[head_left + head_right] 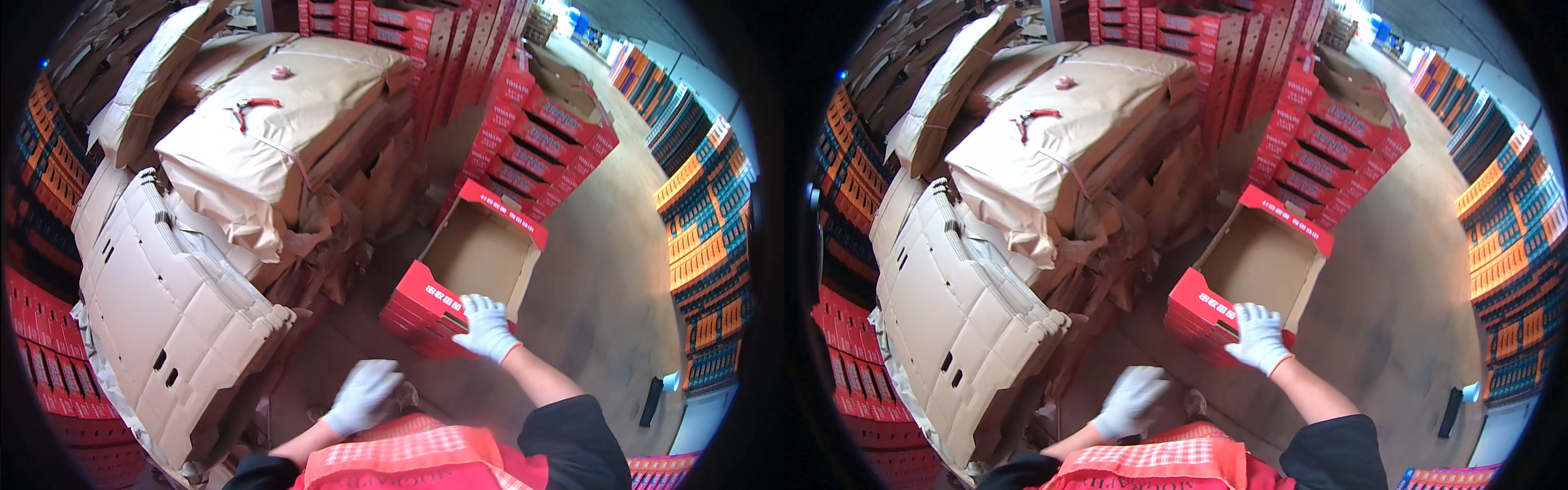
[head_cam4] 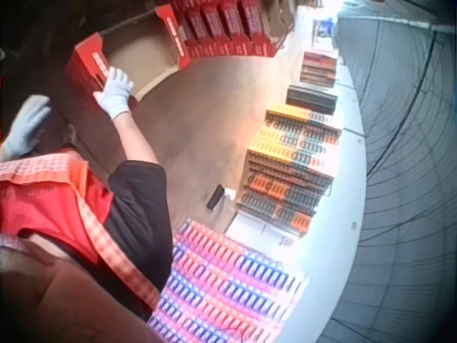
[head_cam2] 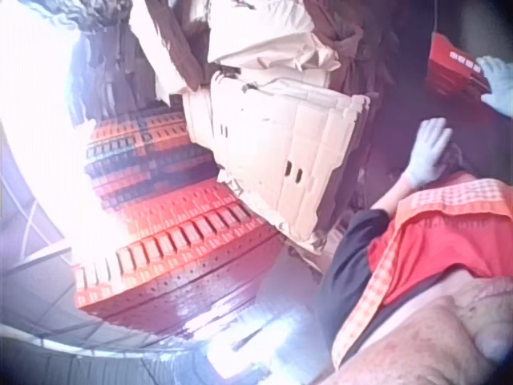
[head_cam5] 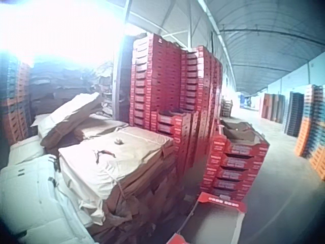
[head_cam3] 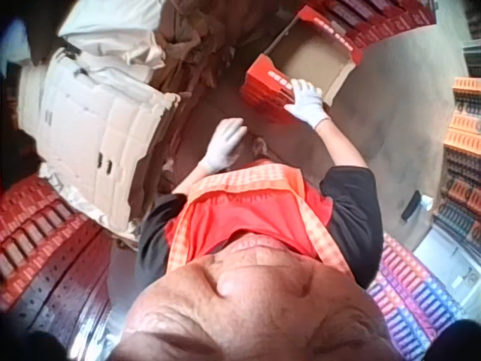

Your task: The person assembles flat cardboard boxes into three-dimensional containers by folding and interlocking the flaps. They repeatedly pick up flat sheets, fold them into shape, and stack the finished boxes on a growing pile.

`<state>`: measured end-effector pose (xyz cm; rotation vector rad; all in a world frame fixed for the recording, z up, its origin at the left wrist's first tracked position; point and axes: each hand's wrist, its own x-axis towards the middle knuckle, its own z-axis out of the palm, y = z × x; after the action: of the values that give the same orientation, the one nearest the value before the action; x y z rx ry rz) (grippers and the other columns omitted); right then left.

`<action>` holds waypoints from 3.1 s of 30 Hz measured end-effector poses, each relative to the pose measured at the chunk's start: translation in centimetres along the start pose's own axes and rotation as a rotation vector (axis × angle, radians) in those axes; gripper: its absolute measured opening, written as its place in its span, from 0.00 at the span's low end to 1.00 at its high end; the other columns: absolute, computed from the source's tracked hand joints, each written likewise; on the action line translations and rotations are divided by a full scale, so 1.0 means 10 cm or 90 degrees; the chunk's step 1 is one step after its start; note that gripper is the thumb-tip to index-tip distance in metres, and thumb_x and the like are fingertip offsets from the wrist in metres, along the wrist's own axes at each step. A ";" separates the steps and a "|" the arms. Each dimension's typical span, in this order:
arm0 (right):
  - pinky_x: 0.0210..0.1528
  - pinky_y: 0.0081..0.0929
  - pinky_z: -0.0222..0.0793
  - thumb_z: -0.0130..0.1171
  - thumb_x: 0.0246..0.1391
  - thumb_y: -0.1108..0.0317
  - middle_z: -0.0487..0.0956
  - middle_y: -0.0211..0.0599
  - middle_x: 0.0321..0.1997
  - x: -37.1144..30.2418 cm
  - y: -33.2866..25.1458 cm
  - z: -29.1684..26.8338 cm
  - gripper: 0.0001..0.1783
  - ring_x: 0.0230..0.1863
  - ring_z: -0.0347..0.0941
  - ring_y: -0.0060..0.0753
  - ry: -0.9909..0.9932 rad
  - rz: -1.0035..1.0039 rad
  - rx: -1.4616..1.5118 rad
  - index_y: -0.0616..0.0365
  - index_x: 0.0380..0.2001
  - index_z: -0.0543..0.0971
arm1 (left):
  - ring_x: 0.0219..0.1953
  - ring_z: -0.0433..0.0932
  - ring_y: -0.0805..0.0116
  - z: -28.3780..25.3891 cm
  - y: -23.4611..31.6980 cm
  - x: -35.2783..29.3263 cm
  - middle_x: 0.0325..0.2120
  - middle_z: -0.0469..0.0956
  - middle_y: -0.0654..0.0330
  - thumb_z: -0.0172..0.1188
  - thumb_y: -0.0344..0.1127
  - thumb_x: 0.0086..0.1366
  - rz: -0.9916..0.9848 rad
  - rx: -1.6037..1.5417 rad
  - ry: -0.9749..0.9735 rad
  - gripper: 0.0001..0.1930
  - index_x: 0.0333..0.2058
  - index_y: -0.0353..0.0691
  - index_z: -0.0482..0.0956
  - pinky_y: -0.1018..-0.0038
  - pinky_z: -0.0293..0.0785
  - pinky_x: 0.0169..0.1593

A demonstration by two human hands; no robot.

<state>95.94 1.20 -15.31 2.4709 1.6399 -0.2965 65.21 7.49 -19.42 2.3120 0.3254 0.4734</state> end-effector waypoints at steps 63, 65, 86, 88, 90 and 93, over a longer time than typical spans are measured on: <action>0.33 0.34 0.75 0.70 0.45 0.71 0.80 0.39 0.31 0.91 -4.51 -1.86 0.10 0.32 0.78 0.44 0.181 -1.086 0.274 0.53 0.34 0.83 | 0.21 0.74 0.53 -3.28 0.20 -2.96 0.16 0.72 0.54 0.65 0.39 0.57 -0.407 0.504 0.443 0.13 0.17 0.43 0.76 0.61 0.72 0.29; 0.44 0.42 0.75 0.64 0.51 0.49 0.81 0.47 0.42 0.60 -4.31 -1.86 0.23 0.42 0.78 0.51 -0.250 -0.992 -0.052 0.50 0.46 0.82 | 0.28 0.79 0.53 -3.07 0.45 -2.91 0.23 0.79 0.54 0.62 0.44 0.60 -0.468 0.438 0.068 0.11 0.29 0.44 0.83 0.61 0.75 0.34; 0.49 0.27 0.73 0.53 0.49 0.71 0.74 0.37 0.53 1.87 -4.53 -0.59 0.40 0.45 0.74 0.31 -0.672 -0.426 1.089 0.58 0.69 0.60 | 0.67 0.60 0.67 -2.17 -0.58 -2.88 0.67 0.61 0.58 0.57 0.36 0.67 -0.315 -0.482 1.091 0.37 0.71 0.40 0.53 0.70 0.53 0.70; 0.44 0.24 0.73 0.50 0.47 0.72 0.76 0.35 0.48 1.95 -4.54 -1.06 0.40 0.40 0.74 0.28 -0.652 -0.476 1.008 0.58 0.68 0.62 | 0.68 0.59 0.69 -2.13 -0.56 -2.70 0.68 0.60 0.59 0.59 0.36 0.63 -0.211 -0.715 1.171 0.41 0.72 0.41 0.50 0.70 0.54 0.70; 0.43 0.20 0.71 0.49 0.45 0.73 0.75 0.38 0.53 1.79 -4.59 -1.65 0.42 0.41 0.73 0.26 -0.511 -0.517 0.957 0.63 0.69 0.59 | 0.63 0.65 0.69 -2.09 -0.55 -2.50 0.63 0.66 0.58 0.60 0.38 0.61 -0.148 -0.734 1.225 0.34 0.66 0.40 0.61 0.69 0.59 0.67; 0.50 0.21 0.71 0.49 0.41 0.74 0.72 0.42 0.60 1.24 -4.78 -2.56 0.46 0.53 0.72 0.33 -0.396 -0.741 0.826 0.64 0.69 0.57 | 0.51 0.75 0.63 -1.99 -0.59 -2.23 0.49 0.77 0.58 0.62 0.40 0.58 -0.106 -0.892 1.214 0.23 0.51 0.40 0.74 0.67 0.70 0.59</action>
<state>58.49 36.84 5.16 0.9601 2.6664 -2.5107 36.13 15.83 -15.91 -0.0245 0.6661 1.8602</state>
